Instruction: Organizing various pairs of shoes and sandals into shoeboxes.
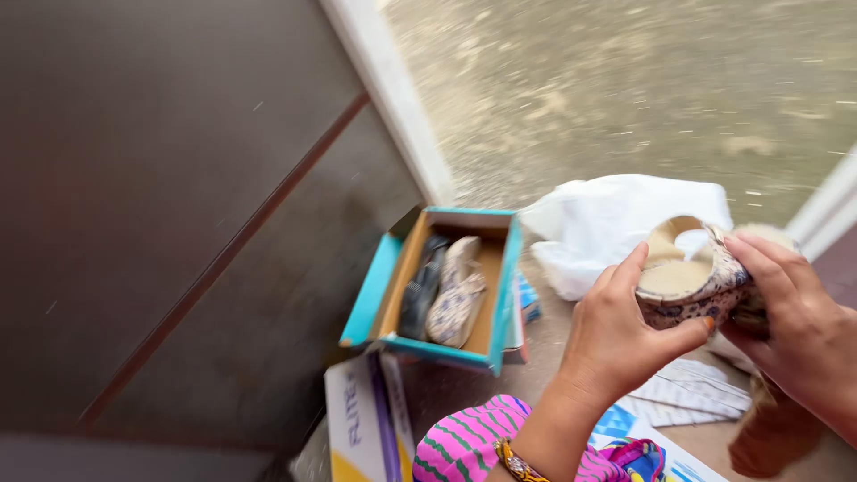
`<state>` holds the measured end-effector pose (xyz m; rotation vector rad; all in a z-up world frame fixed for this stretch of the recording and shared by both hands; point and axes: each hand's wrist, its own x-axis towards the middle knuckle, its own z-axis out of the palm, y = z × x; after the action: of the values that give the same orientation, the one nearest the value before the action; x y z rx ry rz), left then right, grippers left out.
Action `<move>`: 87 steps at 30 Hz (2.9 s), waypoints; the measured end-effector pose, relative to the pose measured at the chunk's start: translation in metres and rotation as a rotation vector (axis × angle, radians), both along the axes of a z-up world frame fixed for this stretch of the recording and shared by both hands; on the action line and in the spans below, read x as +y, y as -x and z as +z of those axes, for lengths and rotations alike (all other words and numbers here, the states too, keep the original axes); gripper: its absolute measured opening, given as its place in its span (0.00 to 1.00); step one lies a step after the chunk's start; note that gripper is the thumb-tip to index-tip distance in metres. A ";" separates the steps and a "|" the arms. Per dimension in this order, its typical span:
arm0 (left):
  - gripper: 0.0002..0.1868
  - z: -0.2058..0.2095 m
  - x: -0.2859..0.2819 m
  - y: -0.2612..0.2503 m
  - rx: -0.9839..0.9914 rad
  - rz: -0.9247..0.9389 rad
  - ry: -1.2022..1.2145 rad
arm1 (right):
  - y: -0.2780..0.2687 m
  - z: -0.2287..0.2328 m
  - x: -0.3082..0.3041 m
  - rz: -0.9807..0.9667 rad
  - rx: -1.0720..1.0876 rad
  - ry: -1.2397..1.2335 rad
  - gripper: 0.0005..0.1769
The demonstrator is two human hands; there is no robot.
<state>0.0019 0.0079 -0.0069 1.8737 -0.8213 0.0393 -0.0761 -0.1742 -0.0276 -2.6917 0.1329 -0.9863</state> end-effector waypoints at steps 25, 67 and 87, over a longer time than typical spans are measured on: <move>0.26 -0.217 0.151 -0.146 0.552 0.689 0.717 | -0.243 -0.001 0.142 0.462 0.881 0.600 0.38; 0.50 -0.171 0.103 -0.118 0.280 0.462 -0.654 | -0.249 -0.147 0.100 0.520 0.612 0.011 0.15; 0.26 -0.275 0.305 -0.204 0.982 1.045 1.272 | -0.186 -0.188 0.025 0.120 0.468 -0.976 0.24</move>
<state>0.2059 0.3129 -0.2821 0.6853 0.7956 0.2100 0.1099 -0.1495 -0.2158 -1.9129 0.4119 -0.1307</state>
